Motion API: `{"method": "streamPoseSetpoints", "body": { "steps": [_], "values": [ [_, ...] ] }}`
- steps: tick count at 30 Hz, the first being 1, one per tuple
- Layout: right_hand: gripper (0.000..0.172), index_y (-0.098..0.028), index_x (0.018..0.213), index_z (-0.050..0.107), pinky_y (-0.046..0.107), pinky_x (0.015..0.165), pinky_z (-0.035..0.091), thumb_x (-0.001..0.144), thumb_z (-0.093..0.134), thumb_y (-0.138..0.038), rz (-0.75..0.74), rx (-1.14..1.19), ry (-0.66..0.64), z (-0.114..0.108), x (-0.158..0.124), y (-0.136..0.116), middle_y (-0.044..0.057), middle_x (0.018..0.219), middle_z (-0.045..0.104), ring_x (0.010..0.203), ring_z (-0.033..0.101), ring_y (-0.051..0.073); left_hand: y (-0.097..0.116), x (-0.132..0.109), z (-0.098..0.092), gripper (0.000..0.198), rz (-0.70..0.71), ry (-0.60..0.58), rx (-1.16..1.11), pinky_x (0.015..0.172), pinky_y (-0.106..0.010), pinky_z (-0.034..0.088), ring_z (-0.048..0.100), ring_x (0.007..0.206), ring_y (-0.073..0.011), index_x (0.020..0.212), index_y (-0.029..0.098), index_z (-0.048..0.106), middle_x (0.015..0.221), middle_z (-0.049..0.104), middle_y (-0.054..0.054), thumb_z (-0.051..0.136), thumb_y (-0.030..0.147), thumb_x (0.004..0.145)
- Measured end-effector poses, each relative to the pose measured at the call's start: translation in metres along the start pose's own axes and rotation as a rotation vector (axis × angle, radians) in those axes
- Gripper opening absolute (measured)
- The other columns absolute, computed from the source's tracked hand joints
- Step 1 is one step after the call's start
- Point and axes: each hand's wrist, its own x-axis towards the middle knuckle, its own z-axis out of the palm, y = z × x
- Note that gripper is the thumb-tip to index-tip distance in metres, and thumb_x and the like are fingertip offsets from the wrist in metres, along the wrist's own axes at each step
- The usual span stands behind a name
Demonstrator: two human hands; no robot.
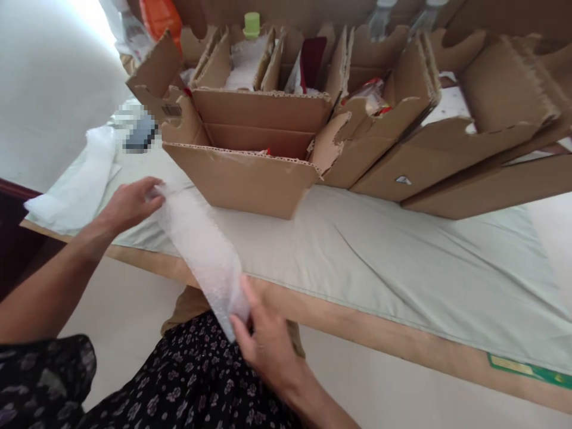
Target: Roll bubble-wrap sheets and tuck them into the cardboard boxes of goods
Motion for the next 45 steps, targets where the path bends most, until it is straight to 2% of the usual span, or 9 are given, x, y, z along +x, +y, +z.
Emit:
{"method": "streamPoseSetpoints", "body": {
  "steps": [4, 7, 10, 13, 18, 25, 31, 39, 45],
  "values": [
    [0.065, -0.019, 0.16, 0.043, 0.027, 0.063, 0.059, 0.097, 0.057, -0.021, -0.034, 0.065, -0.107, 0.052, 0.004, -0.01, 0.003, 0.083, 0.076, 0.059, 0.065, 0.016, 0.006, 0.049, 0.016, 0.05, 0.042, 0.056, 0.038, 0.111, -0.046, 0.045, 0.065, 0.119, -0.0283, 0.144, 0.009, 0.057, 0.123, 0.074, -0.013, 0.053, 0.019, 0.095],
    [0.055, -0.022, 0.152, 0.055, 0.028, 0.069, 0.063, 0.097, 0.058, -0.021, -0.039, 0.108, -0.143, 0.064, 0.005, -0.008, 0.005, 0.092, 0.079, 0.071, 0.074, 0.019, 0.003, 0.043, 0.041, 0.061, 0.139, 0.214, 0.004, 0.118, -0.055, 0.039, 0.055, 0.136, -0.0365, 0.148, 0.01, 0.054, 0.145, 0.062, -0.021, 0.064, 0.019, 0.088],
    [0.038, -0.024, 0.134, 0.07, 0.034, 0.085, 0.066, 0.097, 0.06, -0.023, -0.052, 0.172, -0.135, 0.06, 0.003, -0.004, 0.008, 0.111, 0.08, 0.093, 0.079, 0.023, -0.001, -0.02, 0.061, 0.052, 0.384, 0.286, -0.148, 0.116, -0.06, 0.043, 0.059, 0.133, -0.036, 0.139, 0.015, 0.061, 0.137, 0.067, -0.018, 0.059, 0.017, 0.087],
    [0.031, -0.022, 0.125, 0.074, 0.035, 0.094, 0.065, 0.097, 0.064, -0.03, 0.047, 0.278, -0.174, 0.049, 0.007, -0.005, 0.009, 0.118, 0.079, 0.104, 0.078, 0.024, 0.002, -0.107, 0.067, 0.055, 0.647, 0.138, -0.382, 0.114, -0.055, 0.05, 0.058, 0.136, -0.0316, 0.133, 0.022, 0.064, 0.133, 0.071, -0.012, 0.054, 0.005, 0.081],
    [0.039, -0.022, 0.128, 0.07, 0.036, 0.095, 0.063, 0.1, 0.063, -0.047, 0.232, 0.496, -0.274, 0.036, 0.027, -0.014, 0.01, 0.123, 0.075, 0.107, 0.075, 0.023, 0.021, -0.188, 0.07, 0.077, 0.6, 0.048, -0.495, 0.121, -0.065, 0.042, 0.041, 0.154, -0.0365, 0.155, 0.022, 0.044, 0.155, 0.055, -0.018, 0.056, 0.006, 0.08],
    [0.073, -0.037, 0.168, 0.015, 0.035, 0.086, 0.065, 0.107, 0.055, -0.038, 0.094, 0.67, -0.127, 0.037, 0.041, -0.025, 0.008, 0.128, 0.07, 0.094, 0.075, 0.016, 0.04, -0.174, 0.09, 0.023, 0.101, 0.318, -0.537, 0.086, -0.037, 0.061, 0.073, 0.094, -0.0207, 0.121, 0.024, 0.066, 0.102, 0.077, -0.005, 0.059, 0.018, 0.099],
    [0.04, -0.027, 0.137, 0.063, 0.046, 0.107, 0.055, 0.099, 0.062, -0.015, -0.25, 0.006, 0.043, 0.039, 0.055, -0.011, 0.008, 0.131, 0.07, 0.125, 0.063, 0.024, 0.036, -0.155, 0.102, 0.047, 0.054, 0.451, -0.418, 0.086, -0.036, 0.057, 0.069, 0.079, -0.0182, 0.145, 0.019, 0.055, 0.085, 0.072, 0.0, 0.065, 0.025, 0.099],
    [0.031, -0.019, 0.129, 0.068, 0.045, 0.1, 0.052, 0.101, 0.055, -0.015, -0.341, -0.439, -0.065, 0.056, 0.071, -0.003, 0.011, 0.142, 0.067, 0.134, 0.059, 0.029, 0.033, -0.149, 0.116, 0.069, 0.113, 0.563, -0.295, 0.09, -0.041, 0.056, 0.066, 0.084, -0.0211, 0.158, 0.02, 0.039, 0.091, 0.071, -0.002, 0.069, 0.023, 0.096],
    [0.037, -0.018, 0.13, 0.068, 0.042, 0.099, 0.051, 0.1, 0.051, -0.007, -0.388, -0.507, -0.111, 0.053, 0.077, -0.001, 0.009, 0.146, 0.065, 0.14, 0.055, 0.028, 0.032, -0.163, 0.107, 0.058, 0.162, 0.589, -0.355, 0.106, -0.051, 0.054, 0.061, 0.126, -0.0315, 0.146, 0.02, 0.054, 0.137, 0.059, -0.017, 0.07, 0.015, 0.091]
  ]
}}
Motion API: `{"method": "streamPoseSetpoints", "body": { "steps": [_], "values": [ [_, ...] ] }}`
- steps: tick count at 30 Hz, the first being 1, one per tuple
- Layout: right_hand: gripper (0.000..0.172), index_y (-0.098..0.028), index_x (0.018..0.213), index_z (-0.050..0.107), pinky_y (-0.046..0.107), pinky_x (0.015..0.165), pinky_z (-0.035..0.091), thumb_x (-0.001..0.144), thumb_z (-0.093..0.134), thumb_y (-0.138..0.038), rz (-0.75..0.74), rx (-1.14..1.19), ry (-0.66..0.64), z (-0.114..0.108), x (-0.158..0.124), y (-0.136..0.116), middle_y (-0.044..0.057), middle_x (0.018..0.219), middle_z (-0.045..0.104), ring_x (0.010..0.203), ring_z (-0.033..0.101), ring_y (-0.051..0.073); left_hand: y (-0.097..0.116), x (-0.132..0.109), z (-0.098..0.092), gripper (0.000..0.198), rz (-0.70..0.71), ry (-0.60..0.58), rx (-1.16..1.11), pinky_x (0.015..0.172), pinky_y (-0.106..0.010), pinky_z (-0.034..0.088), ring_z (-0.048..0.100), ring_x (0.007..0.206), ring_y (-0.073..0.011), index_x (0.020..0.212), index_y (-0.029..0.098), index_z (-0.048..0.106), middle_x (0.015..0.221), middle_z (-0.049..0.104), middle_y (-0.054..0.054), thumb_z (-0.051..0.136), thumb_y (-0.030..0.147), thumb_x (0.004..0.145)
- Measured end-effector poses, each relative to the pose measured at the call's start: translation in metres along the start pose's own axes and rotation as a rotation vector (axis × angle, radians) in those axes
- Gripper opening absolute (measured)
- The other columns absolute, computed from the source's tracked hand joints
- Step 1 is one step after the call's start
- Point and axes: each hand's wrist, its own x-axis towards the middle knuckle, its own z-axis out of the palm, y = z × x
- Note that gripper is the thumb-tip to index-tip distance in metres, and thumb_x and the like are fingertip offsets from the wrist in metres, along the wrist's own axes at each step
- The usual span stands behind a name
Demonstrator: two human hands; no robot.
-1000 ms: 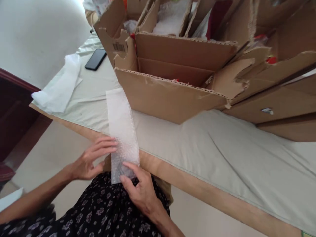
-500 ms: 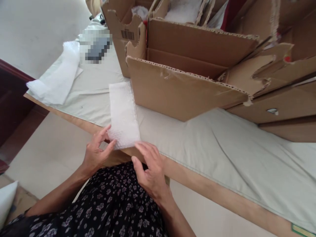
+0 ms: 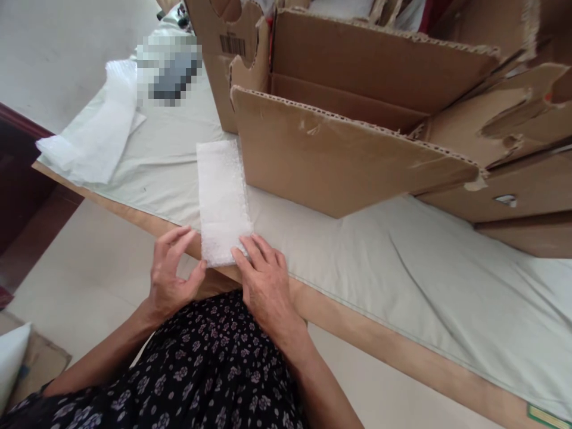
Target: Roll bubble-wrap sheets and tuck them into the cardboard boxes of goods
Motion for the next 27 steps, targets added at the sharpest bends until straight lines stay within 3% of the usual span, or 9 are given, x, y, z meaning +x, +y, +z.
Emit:
{"method": "streamPoseSetpoints", "body": {
  "steps": [3, 8, 15, 19, 23, 27],
  "values": [
    [0.041, -0.019, 0.129, 0.069, 0.04, 0.098, 0.051, 0.099, 0.047, -0.003, -0.067, -0.016, 0.014, -0.001, 0.003, 0.004, 0.009, 0.145, 0.066, 0.141, 0.054, 0.027, 0.003, -0.003, -0.004, 0.045, 0.064, -0.077, -0.042, 0.112, -0.056, 0.051, 0.055, 0.136, -0.035, 0.132, 0.021, 0.064, 0.147, 0.054, -0.018, 0.071, 0.014, 0.088],
    [0.039, -0.021, 0.125, 0.07, 0.04, 0.098, 0.05, 0.101, 0.045, -0.003, -0.11, 0.004, 0.048, -0.001, 0.008, 0.006, 0.007, 0.14, 0.069, 0.139, 0.056, 0.025, 0.002, -0.008, 0.001, 0.039, 0.117, -0.165, -0.036, 0.113, -0.06, 0.051, 0.053, 0.14, -0.0376, 0.126, 0.02, 0.065, 0.141, 0.061, -0.017, 0.075, 0.017, 0.088],
    [0.034, -0.019, 0.134, 0.065, 0.042, 0.101, 0.052, 0.104, 0.049, -0.01, -0.109, 0.083, 0.068, -0.001, 0.012, 0.004, 0.011, 0.141, 0.068, 0.134, 0.062, 0.026, -0.004, -0.014, 0.01, 0.021, 0.113, -0.07, -0.077, 0.113, -0.058, 0.053, 0.062, 0.132, -0.0303, 0.105, 0.02, 0.066, 0.125, 0.072, -0.012, 0.071, 0.007, 0.089],
    [0.029, -0.019, 0.131, 0.066, 0.041, 0.098, 0.055, 0.104, 0.053, -0.015, -0.073, 0.201, 0.086, -0.004, 0.013, 0.006, 0.009, 0.124, 0.076, 0.118, 0.07, 0.023, -0.004, -0.009, 0.006, 0.02, 0.089, -0.041, -0.173, 0.11, -0.056, 0.055, 0.068, 0.122, -0.0277, 0.105, 0.02, 0.067, 0.108, 0.077, -0.008, 0.07, 0.007, 0.091],
    [0.027, -0.019, 0.128, 0.067, 0.037, 0.089, 0.057, 0.103, 0.057, -0.016, 0.038, 0.313, 0.145, -0.003, 0.013, 0.006, 0.007, 0.11, 0.078, 0.099, 0.072, 0.02, -0.004, 0.003, -0.001, 0.015, 0.013, -0.05, -0.202, 0.092, -0.041, 0.061, 0.073, 0.099, -0.0225, 0.109, 0.02, 0.068, 0.096, 0.078, -0.005, 0.069, 0.015, 0.095],
    [0.03, -0.019, 0.133, 0.063, 0.039, 0.09, 0.055, 0.103, 0.06, -0.02, 0.097, 0.218, 0.227, -0.002, 0.011, 0.004, 0.009, 0.113, 0.076, 0.103, 0.07, 0.022, -0.005, 0.013, 0.0, 0.017, -0.01, -0.057, -0.123, 0.072, -0.031, 0.057, 0.068, 0.074, -0.0158, 0.114, 0.016, 0.068, 0.093, 0.076, -0.005, 0.068, 0.022, 0.098]
  ]
}}
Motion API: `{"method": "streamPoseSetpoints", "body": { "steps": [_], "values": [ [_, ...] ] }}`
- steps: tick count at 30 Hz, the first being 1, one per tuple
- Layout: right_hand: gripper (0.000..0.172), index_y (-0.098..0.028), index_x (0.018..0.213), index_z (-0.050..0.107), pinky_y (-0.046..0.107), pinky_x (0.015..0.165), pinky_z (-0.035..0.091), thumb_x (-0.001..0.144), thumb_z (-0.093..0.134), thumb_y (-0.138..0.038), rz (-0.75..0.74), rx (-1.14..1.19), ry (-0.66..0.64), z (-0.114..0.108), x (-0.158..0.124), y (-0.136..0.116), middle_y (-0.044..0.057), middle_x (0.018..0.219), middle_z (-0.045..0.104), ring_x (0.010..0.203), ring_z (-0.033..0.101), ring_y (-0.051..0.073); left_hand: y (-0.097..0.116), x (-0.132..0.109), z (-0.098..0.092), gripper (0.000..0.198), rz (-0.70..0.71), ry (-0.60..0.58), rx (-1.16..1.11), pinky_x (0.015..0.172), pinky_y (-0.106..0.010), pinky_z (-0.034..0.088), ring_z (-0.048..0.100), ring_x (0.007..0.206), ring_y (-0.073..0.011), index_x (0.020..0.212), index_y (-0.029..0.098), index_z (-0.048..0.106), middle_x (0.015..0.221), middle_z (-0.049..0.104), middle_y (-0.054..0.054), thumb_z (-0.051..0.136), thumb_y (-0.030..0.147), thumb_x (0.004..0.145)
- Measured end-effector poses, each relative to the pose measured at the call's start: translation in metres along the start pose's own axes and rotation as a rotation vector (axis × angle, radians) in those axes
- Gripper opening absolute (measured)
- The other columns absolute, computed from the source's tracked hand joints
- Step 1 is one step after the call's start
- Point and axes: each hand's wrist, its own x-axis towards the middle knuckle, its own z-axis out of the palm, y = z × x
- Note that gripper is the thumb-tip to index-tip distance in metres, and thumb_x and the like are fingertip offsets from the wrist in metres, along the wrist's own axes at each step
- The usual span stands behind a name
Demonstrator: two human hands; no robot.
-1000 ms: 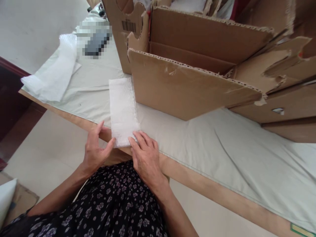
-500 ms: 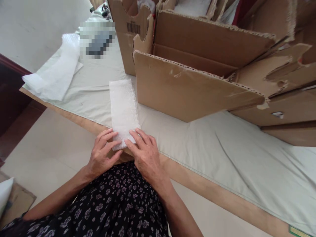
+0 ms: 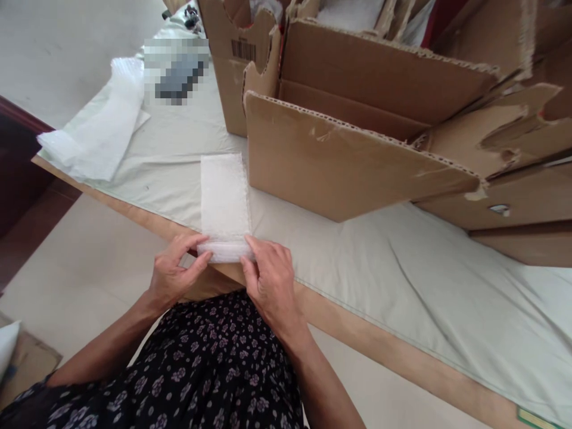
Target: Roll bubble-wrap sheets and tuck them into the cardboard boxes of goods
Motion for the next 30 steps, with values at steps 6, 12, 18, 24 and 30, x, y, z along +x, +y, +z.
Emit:
{"method": "streamPoseSetpoints", "body": {
  "steps": [6, 12, 18, 24, 30],
  "values": [
    [0.028, -0.021, 0.123, 0.066, 0.042, 0.1, 0.05, 0.097, 0.065, -0.012, -0.115, -0.105, 0.036, -0.007, -0.002, -0.003, 0.011, 0.126, 0.071, 0.12, 0.065, 0.025, -0.004, -0.001, 0.011, 0.013, 0.011, 0.038, 0.194, 0.082, -0.037, 0.054, 0.068, 0.083, -0.0206, 0.111, 0.017, 0.069, 0.092, 0.074, -0.005, 0.067, 0.023, 0.099],
    [0.02, -0.022, 0.116, 0.072, 0.043, 0.104, 0.045, 0.103, 0.059, -0.015, -0.162, -0.132, -0.157, -0.002, 0.01, -0.001, 0.005, 0.12, 0.077, 0.128, 0.063, 0.025, -0.002, -0.008, 0.002, 0.028, 0.056, 0.024, 0.12, 0.099, -0.044, 0.056, 0.066, 0.116, -0.0282, 0.121, 0.019, 0.067, 0.125, 0.067, -0.014, 0.072, 0.025, 0.095],
    [0.023, -0.02, 0.122, 0.07, 0.041, 0.095, 0.052, 0.106, 0.055, -0.023, -0.064, 0.051, -0.225, -0.011, 0.009, -0.004, 0.007, 0.105, 0.079, 0.101, 0.07, 0.022, 0.002, -0.013, -0.015, 0.026, 0.051, -0.103, -0.043, 0.103, -0.045, 0.051, 0.066, 0.114, -0.0265, 0.123, 0.02, 0.065, 0.107, 0.076, -0.008, 0.066, 0.017, 0.097],
    [0.025, -0.019, 0.127, 0.065, 0.043, 0.099, 0.051, 0.102, 0.062, -0.022, -0.08, -0.068, -0.031, -0.01, -0.001, -0.007, 0.012, 0.126, 0.072, 0.117, 0.065, 0.025, -0.007, -0.007, -0.005, 0.02, -0.013, -0.05, 0.043, 0.091, -0.042, 0.055, 0.066, 0.101, -0.0248, 0.119, 0.017, 0.069, 0.107, 0.074, -0.01, 0.064, 0.02, 0.099],
    [0.024, -0.019, 0.125, 0.067, 0.044, 0.101, 0.049, 0.102, 0.059, -0.017, -0.207, -0.129, -0.192, 0.002, 0.005, -0.006, 0.01, 0.133, 0.072, 0.13, 0.062, 0.027, -0.011, -0.012, -0.002, 0.031, -0.035, -0.007, 0.085, 0.098, -0.042, 0.059, 0.066, 0.115, -0.0258, 0.131, 0.02, 0.066, 0.131, 0.065, -0.014, 0.061, 0.022, 0.101]
  ]
}}
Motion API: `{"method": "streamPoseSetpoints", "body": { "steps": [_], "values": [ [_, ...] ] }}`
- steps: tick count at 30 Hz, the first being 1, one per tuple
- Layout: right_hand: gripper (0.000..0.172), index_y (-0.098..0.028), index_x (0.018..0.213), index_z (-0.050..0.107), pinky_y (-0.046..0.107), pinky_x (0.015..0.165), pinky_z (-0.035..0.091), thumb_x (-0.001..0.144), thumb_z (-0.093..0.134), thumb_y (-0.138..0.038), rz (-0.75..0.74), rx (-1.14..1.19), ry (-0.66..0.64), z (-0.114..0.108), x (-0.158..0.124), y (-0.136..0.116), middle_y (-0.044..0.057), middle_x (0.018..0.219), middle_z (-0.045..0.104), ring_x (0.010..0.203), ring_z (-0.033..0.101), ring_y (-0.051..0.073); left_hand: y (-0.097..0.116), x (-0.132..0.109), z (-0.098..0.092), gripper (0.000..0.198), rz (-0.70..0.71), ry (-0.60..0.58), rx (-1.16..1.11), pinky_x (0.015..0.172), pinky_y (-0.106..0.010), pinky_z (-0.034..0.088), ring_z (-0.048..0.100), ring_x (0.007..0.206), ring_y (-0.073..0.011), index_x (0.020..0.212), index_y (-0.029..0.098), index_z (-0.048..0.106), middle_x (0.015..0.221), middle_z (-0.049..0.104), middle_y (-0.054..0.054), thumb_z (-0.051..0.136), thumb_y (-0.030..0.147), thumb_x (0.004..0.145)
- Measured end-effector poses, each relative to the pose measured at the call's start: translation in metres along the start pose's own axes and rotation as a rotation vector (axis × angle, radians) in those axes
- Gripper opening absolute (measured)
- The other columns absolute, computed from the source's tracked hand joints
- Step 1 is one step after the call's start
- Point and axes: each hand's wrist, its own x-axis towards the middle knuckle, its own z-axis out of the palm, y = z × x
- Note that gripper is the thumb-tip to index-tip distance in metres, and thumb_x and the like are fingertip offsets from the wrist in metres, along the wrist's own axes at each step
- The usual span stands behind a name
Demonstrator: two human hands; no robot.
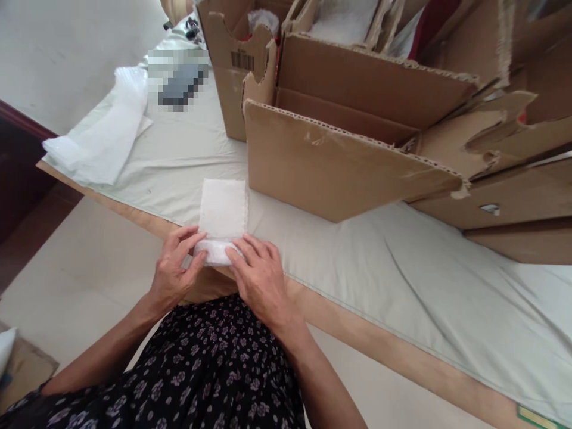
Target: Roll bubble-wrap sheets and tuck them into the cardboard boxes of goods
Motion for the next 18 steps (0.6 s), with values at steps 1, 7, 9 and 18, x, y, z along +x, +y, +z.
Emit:
{"method": "streamPoseSetpoints", "body": {
  "steps": [1, 7, 9, 18],
  "values": [
    [0.023, -0.019, 0.124, 0.068, 0.044, 0.101, 0.048, 0.103, 0.057, -0.016, 0.01, 0.023, -0.006, 0.0, 0.002, 0.001, 0.008, 0.128, 0.075, 0.128, 0.063, 0.026, 0.0, -0.001, -0.003, 0.033, 0.015, -0.01, -0.031, 0.1, -0.043, 0.059, 0.066, 0.119, -0.0261, 0.133, 0.021, 0.065, 0.135, 0.063, -0.014, 0.063, 0.024, 0.1],
    [0.026, -0.02, 0.126, 0.07, 0.042, 0.097, 0.052, 0.106, 0.054, -0.025, 0.115, 0.191, -0.048, -0.01, 0.003, 0.002, 0.008, 0.108, 0.078, 0.105, 0.069, 0.023, 0.003, -0.002, -0.016, 0.032, 0.082, -0.086, -0.195, 0.105, -0.047, 0.056, 0.065, 0.122, -0.0277, 0.129, 0.022, 0.067, 0.117, 0.073, -0.01, 0.065, 0.02, 0.098],
    [0.028, -0.021, 0.128, 0.07, 0.043, 0.095, 0.053, 0.107, 0.054, -0.028, 0.159, 0.17, -0.021, -0.011, 0.002, 0.002, 0.009, 0.11, 0.077, 0.103, 0.069, 0.023, 0.003, 0.003, -0.015, 0.026, 0.056, -0.075, -0.187, 0.102, -0.045, 0.056, 0.067, 0.116, -0.0266, 0.124, 0.021, 0.069, 0.109, 0.076, -0.009, 0.062, 0.018, 0.099],
    [0.027, -0.021, 0.127, 0.066, 0.046, 0.104, 0.047, 0.101, 0.063, -0.022, 0.041, -0.026, 0.041, -0.003, 0.004, 0.0, 0.011, 0.133, 0.07, 0.128, 0.061, 0.029, -0.005, 0.023, -0.002, 0.028, -0.001, -0.04, 0.021, 0.094, -0.042, 0.058, 0.067, 0.105, -0.0249, 0.127, 0.017, 0.067, 0.113, 0.07, -0.011, 0.062, 0.027, 0.101]
  ]
}}
